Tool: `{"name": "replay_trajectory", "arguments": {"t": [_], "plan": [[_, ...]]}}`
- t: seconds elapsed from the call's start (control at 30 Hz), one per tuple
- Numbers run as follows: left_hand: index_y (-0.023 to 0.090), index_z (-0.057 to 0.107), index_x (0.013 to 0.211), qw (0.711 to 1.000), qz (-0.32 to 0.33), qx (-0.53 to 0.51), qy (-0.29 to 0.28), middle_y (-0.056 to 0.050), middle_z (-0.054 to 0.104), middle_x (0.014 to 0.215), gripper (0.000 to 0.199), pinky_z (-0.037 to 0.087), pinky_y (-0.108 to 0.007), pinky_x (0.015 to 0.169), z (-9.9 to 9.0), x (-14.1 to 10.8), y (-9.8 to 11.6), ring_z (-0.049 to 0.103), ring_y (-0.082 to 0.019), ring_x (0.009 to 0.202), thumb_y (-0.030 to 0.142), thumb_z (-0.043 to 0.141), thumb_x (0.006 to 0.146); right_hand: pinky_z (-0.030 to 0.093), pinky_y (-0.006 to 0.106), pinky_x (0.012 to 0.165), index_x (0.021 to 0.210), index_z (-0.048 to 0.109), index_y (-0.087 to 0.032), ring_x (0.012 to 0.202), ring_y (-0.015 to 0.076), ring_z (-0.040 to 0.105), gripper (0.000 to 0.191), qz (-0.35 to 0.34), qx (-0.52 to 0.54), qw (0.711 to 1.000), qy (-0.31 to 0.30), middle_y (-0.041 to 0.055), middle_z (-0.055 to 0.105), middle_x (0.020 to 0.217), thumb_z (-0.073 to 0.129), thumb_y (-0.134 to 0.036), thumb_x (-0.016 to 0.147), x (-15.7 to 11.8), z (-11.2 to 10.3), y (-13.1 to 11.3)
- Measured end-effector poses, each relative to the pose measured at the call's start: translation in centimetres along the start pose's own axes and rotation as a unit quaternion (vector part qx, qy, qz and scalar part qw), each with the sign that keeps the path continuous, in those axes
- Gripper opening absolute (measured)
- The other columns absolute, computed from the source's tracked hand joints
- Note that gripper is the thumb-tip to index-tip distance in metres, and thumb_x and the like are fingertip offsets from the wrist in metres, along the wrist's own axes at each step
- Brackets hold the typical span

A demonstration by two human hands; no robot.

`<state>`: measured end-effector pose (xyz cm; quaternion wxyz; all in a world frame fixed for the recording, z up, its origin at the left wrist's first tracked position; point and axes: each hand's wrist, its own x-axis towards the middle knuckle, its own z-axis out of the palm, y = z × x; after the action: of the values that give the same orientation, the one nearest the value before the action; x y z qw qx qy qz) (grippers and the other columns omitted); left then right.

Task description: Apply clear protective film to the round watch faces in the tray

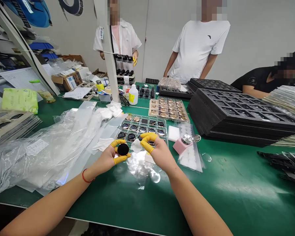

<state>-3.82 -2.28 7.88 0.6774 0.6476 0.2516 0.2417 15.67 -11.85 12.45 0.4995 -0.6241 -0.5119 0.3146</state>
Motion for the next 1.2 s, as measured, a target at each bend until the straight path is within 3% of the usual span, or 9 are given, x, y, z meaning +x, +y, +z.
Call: {"name": "replay_trajectory", "arguments": {"t": [0.13,0.27,0.4,1.2], "plan": [[0.022,0.046,0.113,0.999,0.008,0.010,-0.037,-0.003,0.063,0.094,0.049,0.051,-0.030,0.076,0.9,-0.4,-0.5,0.064,-0.016,0.082,0.027,0.072,0.072,0.042,0.043,0.092,0.072,0.059,-0.020,0.107,0.0245,0.055,0.022,0.042,0.058,0.996,-0.046,0.0075,0.059,0.120,0.063,-0.041,0.077,0.0,2.6,-0.2],[0.022,0.049,0.112,0.999,0.014,0.001,-0.048,-0.005,0.061,0.105,0.046,0.051,-0.031,0.080,0.9,-0.6,-0.2,0.063,-0.016,0.086,0.028,0.072,0.073,0.046,0.038,0.085,0.074,0.062,-0.019,0.093,0.0210,0.059,0.022,0.086,0.086,0.988,-0.091,0.0058,0.065,0.099,0.062,-0.041,0.076,0.0,4.1,0.1],[0.023,0.050,0.112,0.998,0.015,-0.004,-0.061,-0.004,0.062,0.104,0.045,0.051,-0.030,0.079,0.8,-0.5,-0.2,0.064,-0.016,0.085,0.028,0.071,0.073,0.045,0.034,0.081,0.077,0.062,-0.019,0.086,0.0183,0.058,0.016,0.089,0.079,0.988,-0.097,0.0026,0.064,0.087,0.059,-0.035,0.078,0.1,4.3,0.3],[0.022,0.048,0.113,0.998,0.004,0.005,-0.060,-0.004,0.061,0.104,0.046,0.051,-0.036,0.085,0.7,-0.7,-0.5,0.064,-0.018,0.089,0.026,0.071,0.074,0.043,0.035,0.083,0.083,0.061,-0.020,0.089,0.0194,0.059,0.012,0.066,0.010,0.995,-0.073,0.0029,0.065,0.092,0.053,-0.029,0.079,-0.3,4.3,1.0]]}}
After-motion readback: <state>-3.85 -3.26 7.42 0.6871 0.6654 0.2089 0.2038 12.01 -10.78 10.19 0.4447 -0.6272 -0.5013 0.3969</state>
